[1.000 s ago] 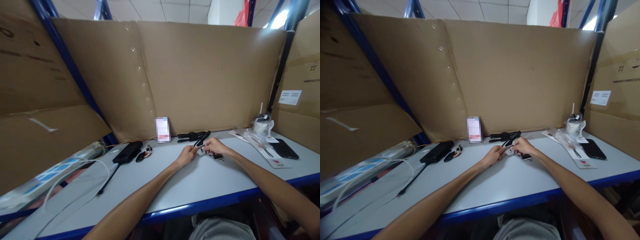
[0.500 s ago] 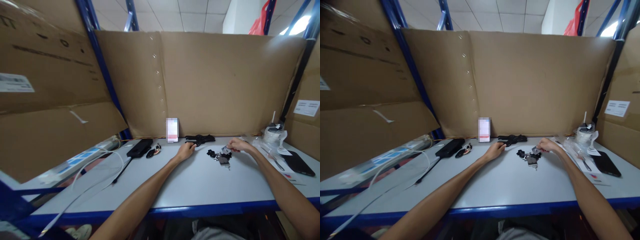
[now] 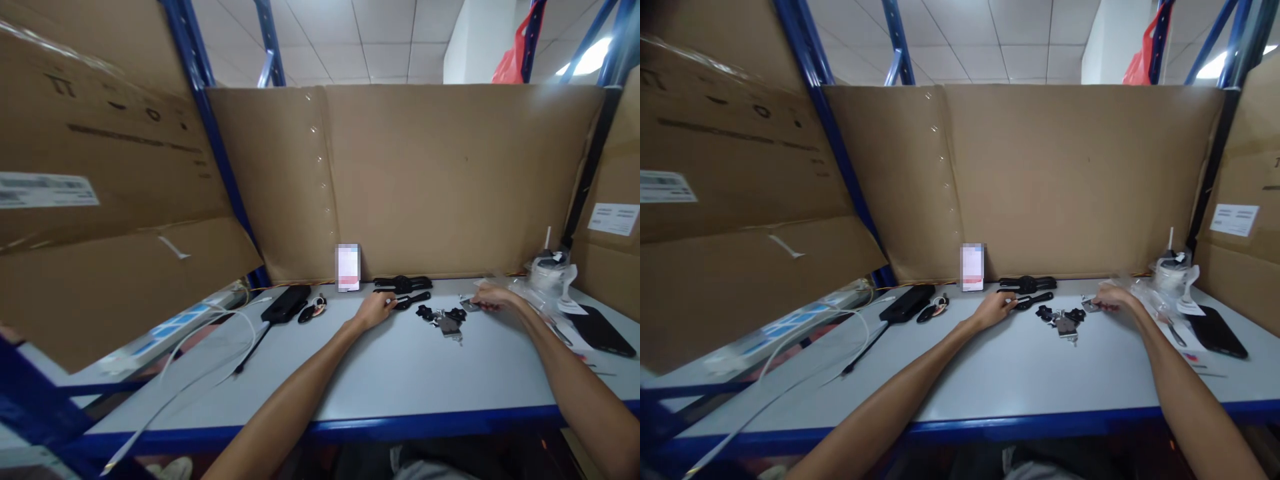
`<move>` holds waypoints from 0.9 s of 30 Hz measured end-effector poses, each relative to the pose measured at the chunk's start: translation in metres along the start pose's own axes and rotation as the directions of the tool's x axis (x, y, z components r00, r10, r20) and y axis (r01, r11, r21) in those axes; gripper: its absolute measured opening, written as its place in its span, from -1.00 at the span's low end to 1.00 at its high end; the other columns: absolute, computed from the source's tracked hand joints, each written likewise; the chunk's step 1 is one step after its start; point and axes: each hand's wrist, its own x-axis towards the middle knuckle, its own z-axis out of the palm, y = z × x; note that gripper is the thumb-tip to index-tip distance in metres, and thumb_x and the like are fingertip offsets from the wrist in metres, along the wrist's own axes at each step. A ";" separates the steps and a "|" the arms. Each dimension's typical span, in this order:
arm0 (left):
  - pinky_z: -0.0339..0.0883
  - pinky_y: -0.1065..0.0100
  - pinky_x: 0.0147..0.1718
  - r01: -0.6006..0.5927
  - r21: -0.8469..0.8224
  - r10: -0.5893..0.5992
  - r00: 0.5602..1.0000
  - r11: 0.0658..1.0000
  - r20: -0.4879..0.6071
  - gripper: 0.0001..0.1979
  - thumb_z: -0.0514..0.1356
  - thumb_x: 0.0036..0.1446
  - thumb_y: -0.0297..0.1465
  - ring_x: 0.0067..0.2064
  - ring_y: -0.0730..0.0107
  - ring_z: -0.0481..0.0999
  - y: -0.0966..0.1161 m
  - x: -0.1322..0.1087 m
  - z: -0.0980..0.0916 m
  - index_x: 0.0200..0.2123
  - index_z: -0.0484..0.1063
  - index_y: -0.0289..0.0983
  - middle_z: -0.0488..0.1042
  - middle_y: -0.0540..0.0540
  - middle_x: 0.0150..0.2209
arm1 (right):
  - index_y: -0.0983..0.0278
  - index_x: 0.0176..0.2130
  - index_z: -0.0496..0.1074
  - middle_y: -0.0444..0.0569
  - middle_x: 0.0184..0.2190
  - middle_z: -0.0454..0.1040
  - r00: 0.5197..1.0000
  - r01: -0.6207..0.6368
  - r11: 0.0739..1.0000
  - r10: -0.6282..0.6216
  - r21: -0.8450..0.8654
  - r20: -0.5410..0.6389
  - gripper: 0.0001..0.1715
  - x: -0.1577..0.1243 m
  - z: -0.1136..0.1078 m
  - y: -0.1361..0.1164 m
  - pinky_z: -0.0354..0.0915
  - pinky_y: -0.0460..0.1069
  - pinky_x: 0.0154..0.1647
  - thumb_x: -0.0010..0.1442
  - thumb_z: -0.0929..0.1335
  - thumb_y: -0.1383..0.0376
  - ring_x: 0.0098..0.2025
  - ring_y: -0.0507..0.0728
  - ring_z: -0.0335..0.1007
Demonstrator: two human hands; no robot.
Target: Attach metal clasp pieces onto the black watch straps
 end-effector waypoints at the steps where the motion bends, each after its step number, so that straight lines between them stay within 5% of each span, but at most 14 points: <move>1: 0.20 0.36 -0.30 -0.003 0.023 0.003 1.000 1.000 0.002 -0.73 0.07 0.29 -0.27 -0.24 0.20 0.54 0.001 -0.001 -0.001 -0.21 0.56 -0.20 0.59 -0.14 -0.32 | 0.32 -0.65 0.28 -0.13 -0.70 0.28 1.000 0.001 1.000 -0.001 0.000 -0.006 -0.61 0.002 0.001 0.001 -0.02 -0.12 -0.71 0.16 0.35 0.28 -0.71 -0.05 0.11; 10: 0.27 0.28 -0.19 0.023 0.229 -0.013 0.999 0.973 -0.044 -0.72 0.03 0.33 -0.30 -0.12 0.13 0.55 0.002 -0.003 -0.003 -0.11 0.53 -0.18 0.58 -0.22 -0.13 | 0.32 -0.64 0.29 -0.17 -0.75 0.26 0.999 -0.016 1.000 0.015 -0.018 -0.035 -0.56 0.006 0.003 0.004 0.01 -0.11 -0.69 0.13 0.43 0.19 -0.72 -0.05 0.11; 21: 0.27 0.33 -0.20 -0.034 0.053 0.036 0.999 0.998 -0.027 -0.72 0.10 0.18 -0.52 -0.15 0.22 0.51 -0.011 0.004 0.003 -0.11 0.54 -0.24 0.56 -0.18 -0.18 | 0.31 -0.59 0.34 -0.18 -0.72 0.27 0.998 -0.054 0.998 0.054 -0.006 -0.029 -0.59 0.008 0.003 0.006 0.07 -0.11 -0.65 0.14 0.40 0.14 -0.68 -0.03 0.14; 27: 0.28 0.34 -0.22 -0.124 0.003 0.124 0.991 0.992 -0.051 -0.79 0.15 0.22 -0.33 -0.20 0.26 0.50 -0.005 0.000 -0.003 -0.19 0.57 -0.23 0.54 -0.16 -0.20 | 0.31 -0.63 0.30 -0.17 -0.74 0.27 0.999 -0.035 0.999 0.035 -0.005 -0.014 -0.57 0.003 0.002 0.005 0.05 -0.11 -0.65 0.11 0.42 0.14 -0.69 -0.03 0.15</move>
